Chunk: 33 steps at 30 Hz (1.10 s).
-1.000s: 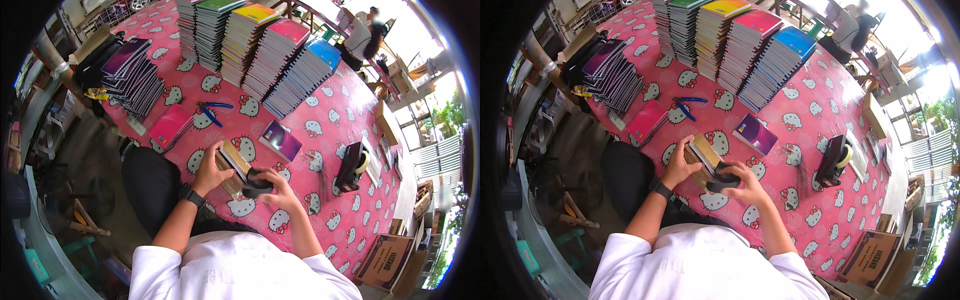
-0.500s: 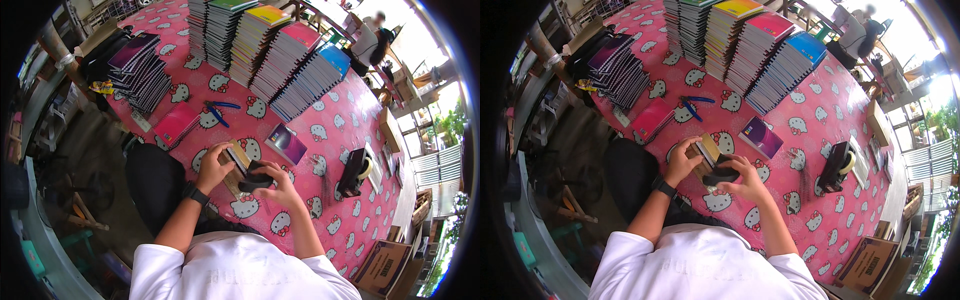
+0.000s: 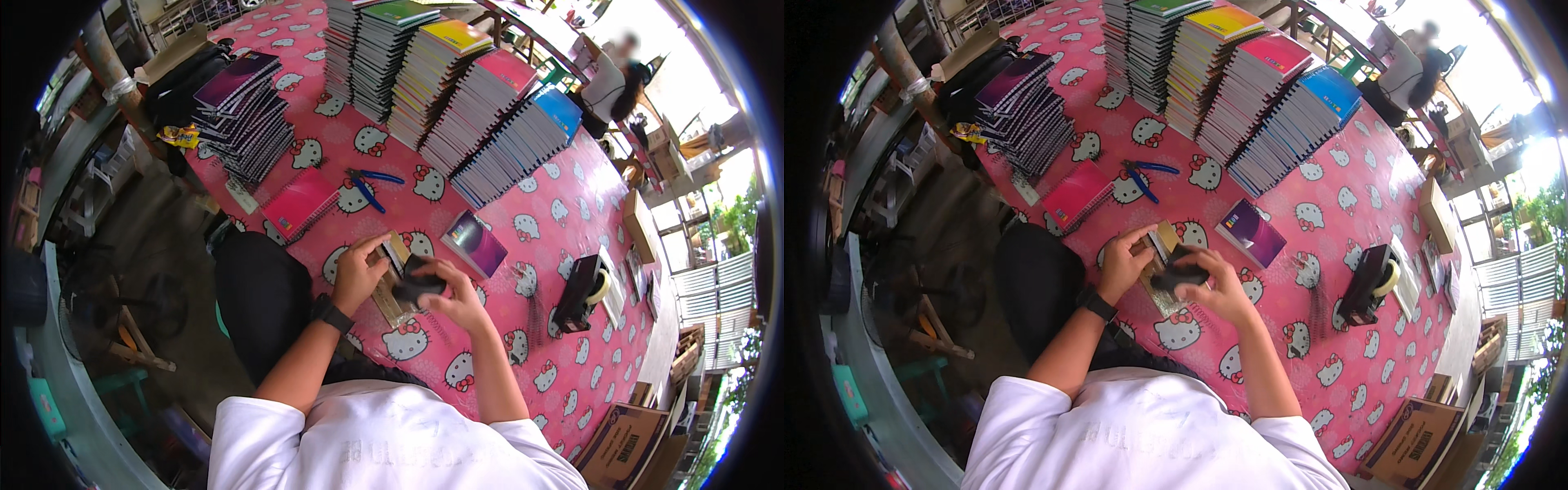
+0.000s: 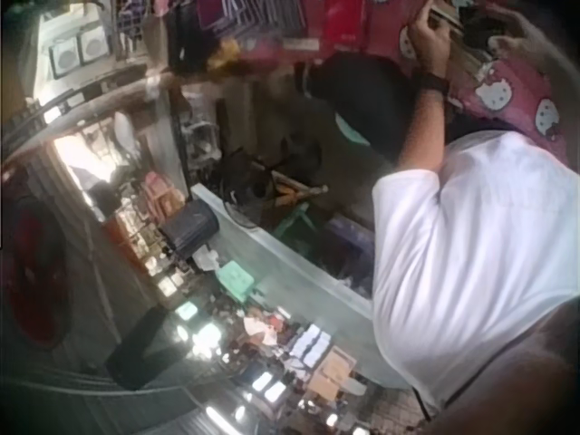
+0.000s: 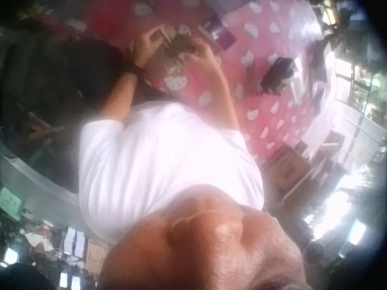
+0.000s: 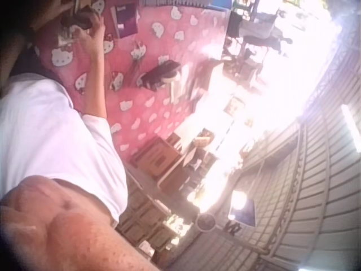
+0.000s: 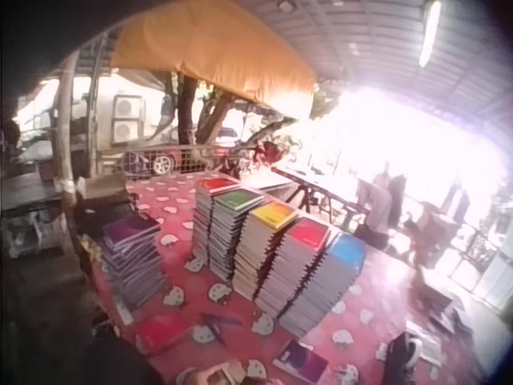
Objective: The person manually binds small notebooks by threading plastic coils through pre-punched holes, using a black tool to help guide the coil.
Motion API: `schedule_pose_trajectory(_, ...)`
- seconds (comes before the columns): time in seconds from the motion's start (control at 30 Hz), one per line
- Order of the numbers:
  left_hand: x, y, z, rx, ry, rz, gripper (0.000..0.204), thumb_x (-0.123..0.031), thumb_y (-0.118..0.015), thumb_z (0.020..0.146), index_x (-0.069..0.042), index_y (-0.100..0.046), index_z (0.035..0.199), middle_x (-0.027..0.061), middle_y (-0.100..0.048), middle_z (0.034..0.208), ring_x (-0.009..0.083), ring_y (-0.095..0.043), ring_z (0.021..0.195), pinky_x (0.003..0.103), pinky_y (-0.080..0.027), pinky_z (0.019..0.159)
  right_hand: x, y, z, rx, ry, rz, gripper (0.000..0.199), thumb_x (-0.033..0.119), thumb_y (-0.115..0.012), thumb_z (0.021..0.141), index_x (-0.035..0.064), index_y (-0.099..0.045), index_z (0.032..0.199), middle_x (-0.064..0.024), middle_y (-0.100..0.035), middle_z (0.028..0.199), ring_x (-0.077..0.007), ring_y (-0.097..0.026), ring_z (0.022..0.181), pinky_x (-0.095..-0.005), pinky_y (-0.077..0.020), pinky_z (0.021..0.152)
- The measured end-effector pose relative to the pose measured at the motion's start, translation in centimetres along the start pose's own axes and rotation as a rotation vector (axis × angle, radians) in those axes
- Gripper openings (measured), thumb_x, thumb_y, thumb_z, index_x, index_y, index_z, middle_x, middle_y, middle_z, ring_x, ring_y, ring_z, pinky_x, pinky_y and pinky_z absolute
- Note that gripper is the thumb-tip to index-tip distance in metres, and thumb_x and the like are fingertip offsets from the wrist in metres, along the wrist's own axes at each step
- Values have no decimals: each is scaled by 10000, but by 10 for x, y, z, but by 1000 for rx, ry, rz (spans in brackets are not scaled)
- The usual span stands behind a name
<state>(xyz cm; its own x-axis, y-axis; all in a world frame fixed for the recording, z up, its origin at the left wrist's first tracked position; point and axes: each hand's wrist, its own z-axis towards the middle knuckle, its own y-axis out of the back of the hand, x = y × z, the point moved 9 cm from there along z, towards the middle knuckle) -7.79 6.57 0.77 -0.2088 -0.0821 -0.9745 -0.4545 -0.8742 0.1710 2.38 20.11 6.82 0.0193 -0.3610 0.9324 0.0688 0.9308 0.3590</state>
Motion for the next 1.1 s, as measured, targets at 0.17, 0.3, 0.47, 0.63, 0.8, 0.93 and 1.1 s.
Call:
schedule_pose_trajectory(0.17, -5, -4, 0, 1, -8, 0, 396, 1, -629, 751, -38, -624, 1145, 157, -633, 1052, 265, -624, 918, 329, -490, 784, -38, 13, 1, -119, -239, 162, 475, 311, -748, 698, -22, -644, 1020, -176, -589, 1121, -283, -523, 1113, -382, -415, 929)
schedule_pose_trajectory(0.3, -7, -4, 0, 5, -4, 26, 391, 5, -627, 751, -39, -628, 1140, 150, -633, 1031, 254, -621, 879, 318, -487, 764, -45, 16, 5, -214, -189, -123, 507, 363, -739, 700, -13, -647, 1026, -171, -576, 1164, -294, -518, 1130, -384, -412, 934)
schedule_pose_trajectory(0.47, -5, -3, 0, -12, -51, -27, 390, 19, -607, 759, -43, -629, 1143, 154, -638, 1036, 263, -629, 892, 312, -492, 768, -25, -4, 13, -71, -64, 208, 489, 367, -726, 704, 19, -656, 1040, -188, -565, 1195, -314, -514, 1111, -378, -395, 951)
schedule_pose_trajectory(0.63, -10, -3, -3, -15, -74, -27, 389, 18, -599, 765, -54, -634, 1146, 144, -643, 1048, 245, -641, 890, 306, -496, 768, -43, 17, 24, -128, -108, 10, 492, 356, -732, 712, 25, -640, 1065, -174, -573, 1190, -312, -511, 1124, -381, -393, 952)
schedule_pose_trajectory(0.8, -3, -4, 2, 13, -11, 33, 369, 20, -606, 768, -61, -646, 1126, 128, -643, 1040, 261, -639, 881, 314, -496, 775, -54, 7, 25, -191, -201, -126, 543, 386, -739, 718, 44, -616, 1121, -190, -508, 1285, -329, -467, 1175, -398, -377, 985)
schedule_pose_trajectory(0.93, -35, 0, 0, -27, -187, 202, 347, 2, -636, 759, -74, -660, 1097, 119, -638, 1047, 274, -625, 903, 336, -481, 801, -31, 24, 1, -378, 0, -534, 518, 345, -746, 734, 68, -603, 1148, -151, -554, 1231, -319, -445, 1189, -412, -392, 974)
schedule_pose_trajectory(1.1, -86, -11, 5, 141, -242, 174, 230, -36, -707, 712, -55, -675, 939, 85, -655, 941, 250, -611, 869, 348, -473, 767, 32, 6, -4, -460, 9, -20, 333, 74, -753, 735, 53, -623, 1041, -87, -586, 1023, -200, -580, 916, -295, -478, 791)
